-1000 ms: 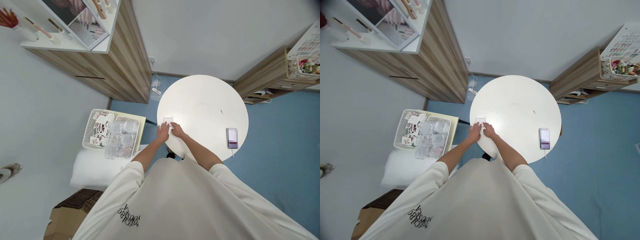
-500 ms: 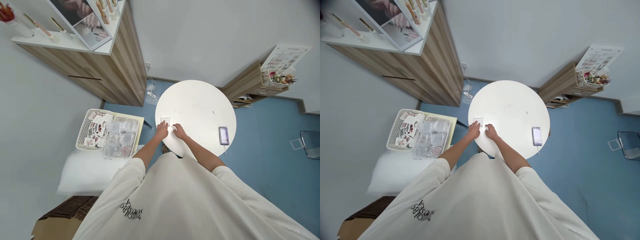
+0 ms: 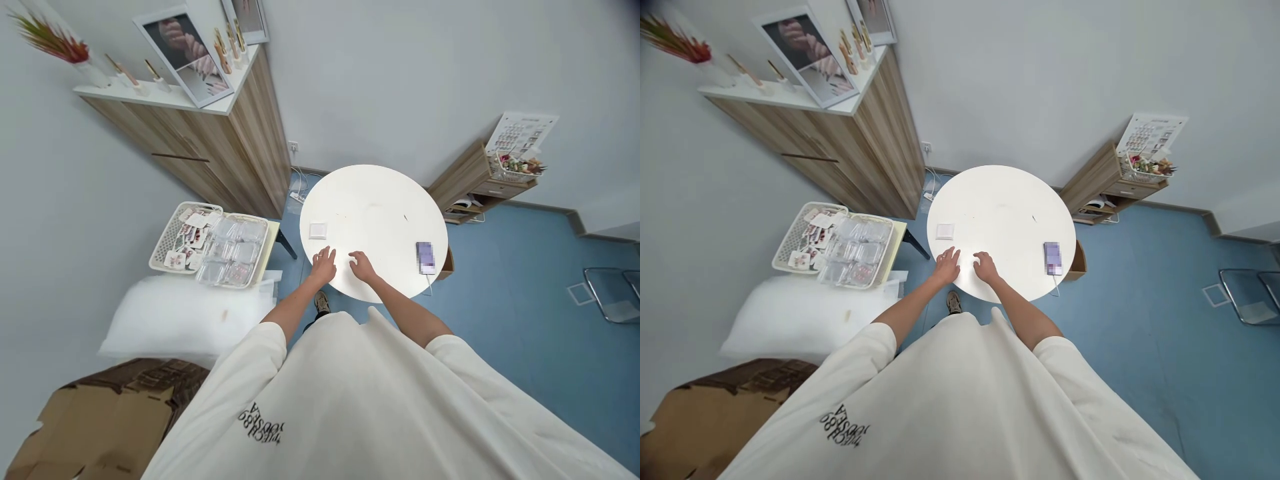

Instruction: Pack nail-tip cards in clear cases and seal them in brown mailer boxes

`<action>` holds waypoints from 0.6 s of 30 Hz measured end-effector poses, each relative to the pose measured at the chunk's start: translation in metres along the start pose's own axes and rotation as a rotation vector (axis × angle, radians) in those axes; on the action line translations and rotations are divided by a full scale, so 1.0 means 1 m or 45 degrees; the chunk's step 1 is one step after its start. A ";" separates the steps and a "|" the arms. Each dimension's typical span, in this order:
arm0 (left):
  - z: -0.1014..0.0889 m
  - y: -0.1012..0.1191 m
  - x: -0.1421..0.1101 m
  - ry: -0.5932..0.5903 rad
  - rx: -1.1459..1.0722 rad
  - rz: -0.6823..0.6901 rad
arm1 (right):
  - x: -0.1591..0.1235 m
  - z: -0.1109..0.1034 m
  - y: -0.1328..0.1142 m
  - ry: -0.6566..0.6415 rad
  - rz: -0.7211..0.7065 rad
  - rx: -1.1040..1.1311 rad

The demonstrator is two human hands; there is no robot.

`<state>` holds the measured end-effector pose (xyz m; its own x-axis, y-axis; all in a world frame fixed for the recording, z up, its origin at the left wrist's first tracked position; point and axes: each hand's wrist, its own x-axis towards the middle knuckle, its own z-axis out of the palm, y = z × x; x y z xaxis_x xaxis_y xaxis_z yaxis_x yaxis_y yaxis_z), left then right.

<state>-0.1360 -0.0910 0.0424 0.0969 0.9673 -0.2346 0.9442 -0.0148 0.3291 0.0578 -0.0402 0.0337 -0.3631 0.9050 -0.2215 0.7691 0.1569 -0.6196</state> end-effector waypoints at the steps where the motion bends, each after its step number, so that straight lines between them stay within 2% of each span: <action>1: 0.004 0.007 -0.012 0.009 0.001 -0.005 | -0.013 0.000 0.003 0.006 -0.011 -0.009; 6: 0.031 0.040 -0.075 0.004 -0.008 -0.011 | -0.081 0.010 0.017 0.043 0.000 -0.048; 10: 0.044 0.055 -0.125 0.013 -0.020 -0.047 | -0.125 0.022 0.014 0.001 -0.050 -0.062; 14: 0.045 0.052 -0.169 0.038 -0.020 -0.123 | -0.150 0.035 -0.005 -0.045 -0.119 -0.062; 18: 0.041 0.036 -0.208 0.079 -0.032 -0.215 | -0.160 0.051 -0.034 -0.083 -0.243 -0.052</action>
<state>-0.1094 -0.3035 0.0654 -0.0831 0.9692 -0.2318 0.9370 0.1552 0.3129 0.0631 -0.2106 0.0513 -0.5365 0.8301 -0.1521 0.7034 0.3403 -0.6241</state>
